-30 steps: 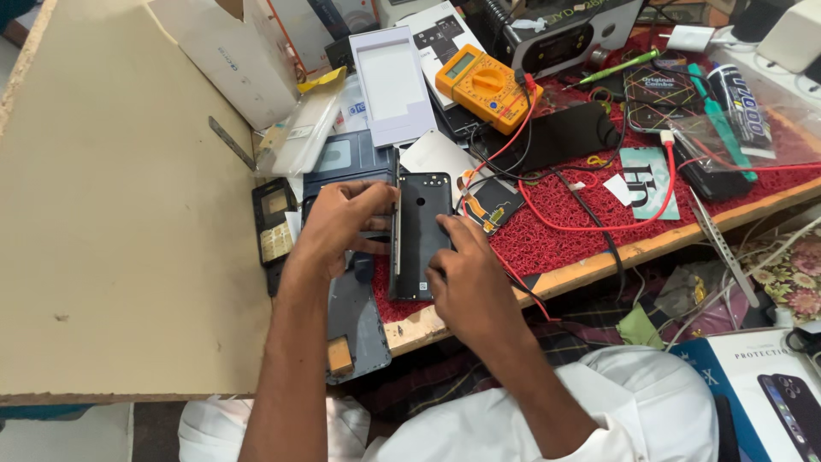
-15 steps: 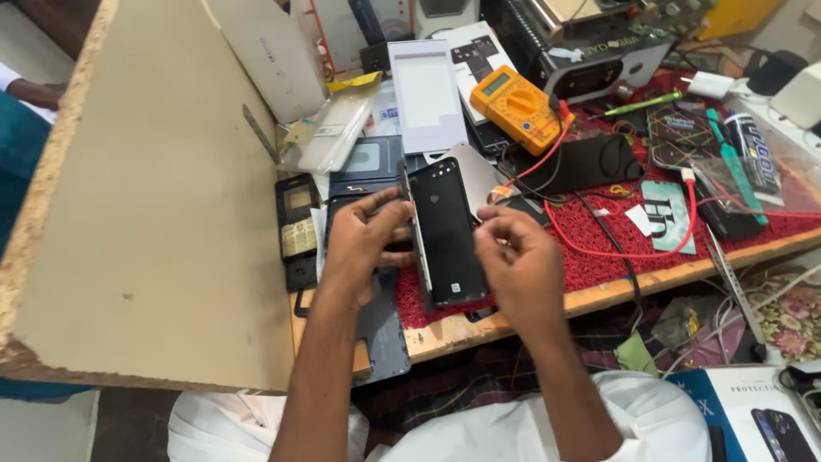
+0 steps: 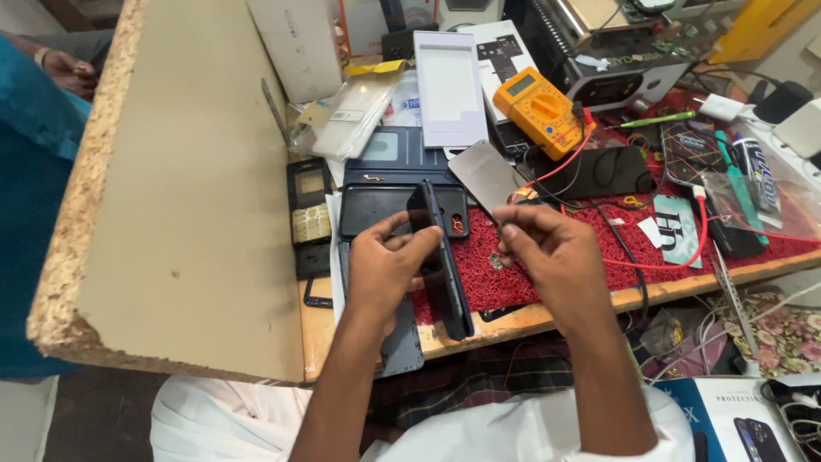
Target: The person disassembles a smartphone by prying open the back cover and removing the battery. They then reassemble the device by placing the battery back inside and snapping the back cover into place. The person uses a metal prying tool to separate the casing and handles the phone and battery throughout.
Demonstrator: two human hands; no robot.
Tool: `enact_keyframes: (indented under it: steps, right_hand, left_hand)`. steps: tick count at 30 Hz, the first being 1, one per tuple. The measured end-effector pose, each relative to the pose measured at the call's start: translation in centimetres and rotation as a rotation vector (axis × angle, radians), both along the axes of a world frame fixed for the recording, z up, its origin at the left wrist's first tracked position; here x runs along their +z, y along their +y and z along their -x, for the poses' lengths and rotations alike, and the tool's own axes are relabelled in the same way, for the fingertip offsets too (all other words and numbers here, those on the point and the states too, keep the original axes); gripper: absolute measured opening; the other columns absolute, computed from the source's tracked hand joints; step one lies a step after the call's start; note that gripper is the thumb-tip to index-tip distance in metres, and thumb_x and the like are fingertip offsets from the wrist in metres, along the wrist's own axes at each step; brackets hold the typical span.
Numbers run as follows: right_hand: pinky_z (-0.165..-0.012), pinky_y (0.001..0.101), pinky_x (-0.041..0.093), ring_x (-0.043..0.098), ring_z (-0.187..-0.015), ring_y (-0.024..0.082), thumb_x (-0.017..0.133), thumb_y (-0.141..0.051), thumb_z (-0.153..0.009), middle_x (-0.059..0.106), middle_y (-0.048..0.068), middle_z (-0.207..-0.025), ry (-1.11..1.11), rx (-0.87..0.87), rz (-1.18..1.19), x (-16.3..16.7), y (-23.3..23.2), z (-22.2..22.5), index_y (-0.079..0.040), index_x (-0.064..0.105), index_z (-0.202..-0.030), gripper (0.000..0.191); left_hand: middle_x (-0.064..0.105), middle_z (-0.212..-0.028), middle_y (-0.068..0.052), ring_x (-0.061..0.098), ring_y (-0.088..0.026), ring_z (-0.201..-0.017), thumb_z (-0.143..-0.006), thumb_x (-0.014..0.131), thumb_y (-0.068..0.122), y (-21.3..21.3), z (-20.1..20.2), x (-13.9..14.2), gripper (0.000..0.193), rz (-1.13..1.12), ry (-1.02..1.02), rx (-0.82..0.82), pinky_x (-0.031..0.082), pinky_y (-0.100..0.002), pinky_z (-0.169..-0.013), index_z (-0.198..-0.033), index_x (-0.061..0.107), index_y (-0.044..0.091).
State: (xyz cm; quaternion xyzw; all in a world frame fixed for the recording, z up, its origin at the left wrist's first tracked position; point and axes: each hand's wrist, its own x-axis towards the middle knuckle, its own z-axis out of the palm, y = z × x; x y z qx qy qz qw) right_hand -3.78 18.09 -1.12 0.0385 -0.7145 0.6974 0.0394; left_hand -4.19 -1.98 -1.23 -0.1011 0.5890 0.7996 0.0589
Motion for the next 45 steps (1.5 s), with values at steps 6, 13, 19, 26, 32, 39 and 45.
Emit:
enact_keyframes:
  steps: [6,13,19,26,32,39,45]
  right_hand:
    - [-0.080,0.0263,0.060,0.069,-0.091,0.011,0.064,0.002,-0.098,0.070,0.005,-0.100,0.157,0.121,-0.024,0.5,-0.9,-2.6,0.004,0.071,-0.107,0.012]
    - [-0.080,0.0290,0.062,0.072,-0.083,0.016,0.063,0.000,-0.098,0.074,0.011,-0.093,-0.054,-0.039,0.122,-2.5,1.6,-2.0,0.006,0.071,-0.111,0.016]
    - [-0.076,0.0279,0.060,0.070,-0.081,0.013,0.065,0.001,-0.095,0.073,0.010,-0.094,-0.119,-0.153,0.178,-5.2,3.4,-3.2,0.005,0.069,-0.121,0.027]
    - [-0.078,0.0264,0.061,0.070,-0.084,0.012,0.065,0.001,-0.096,0.073,0.008,-0.097,-0.091,-0.158,0.096,-5.0,3.3,-3.8,0.005,0.069,-0.122,0.027]
    - [-0.066,0.0269,0.057,0.071,-0.076,0.013,0.065,0.002,-0.091,0.072,0.008,-0.096,0.158,-0.071,-0.527,-2.8,2.5,-4.7,-0.006,0.071,-0.124,0.035]
    - [-0.066,0.0336,0.055,0.069,-0.073,0.020,0.063,0.002,-0.091,0.068,0.011,-0.092,0.296,-0.009,-0.633,-1.6,1.8,-4.5,-0.005,0.069,-0.123,0.034]
    - [-0.066,0.0328,0.057,0.070,-0.076,0.022,0.061,0.002,-0.089,0.068,0.011,-0.094,0.288,0.076,-0.625,-1.5,1.1,-4.1,-0.003,0.069,-0.120,0.032]
  left_hand:
    - [0.082,-0.087,-0.011,0.077,-0.014,-0.075,-0.068,0.080,0.029,0.6,-0.6,2.5,0.052,0.514,0.123,0.017,0.062,-0.030,-0.067,-0.108,0.072,-0.004]
    - [0.074,-0.085,-0.023,0.074,-0.037,-0.084,-0.059,0.086,0.044,3.2,1.0,4.5,0.067,1.160,0.218,-0.165,0.059,-0.043,-0.075,-0.100,0.070,-0.006]
    - [0.073,-0.089,-0.026,0.075,-0.033,-0.081,-0.059,0.086,0.036,6.2,0.7,2.1,0.086,1.416,0.460,-0.261,0.062,-0.041,-0.067,-0.118,0.055,-0.019]
    - [0.067,-0.098,-0.038,0.074,-0.037,-0.072,-0.060,0.084,0.032,6.2,0.3,0.8,0.080,1.505,0.581,-0.289,0.063,-0.040,-0.063,-0.115,0.054,-0.019]
    - [0.071,-0.077,-0.025,0.072,-0.040,-0.073,-0.070,0.081,0.038,3.9,1.4,2.6,0.050,1.369,0.514,-0.500,0.059,-0.047,-0.072,-0.087,0.063,-0.006]
    - [0.071,-0.077,-0.023,0.072,-0.040,-0.077,-0.071,0.078,0.040,1.8,1.7,4.0,0.046,1.198,0.521,-0.530,0.059,-0.046,-0.071,-0.084,0.068,-0.003]
    - [0.073,-0.076,-0.022,0.076,-0.033,-0.069,-0.077,0.074,0.034,0.3,2.1,4.1,0.043,1.038,0.481,-0.540,0.060,-0.040,-0.067,-0.100,0.071,-0.001]
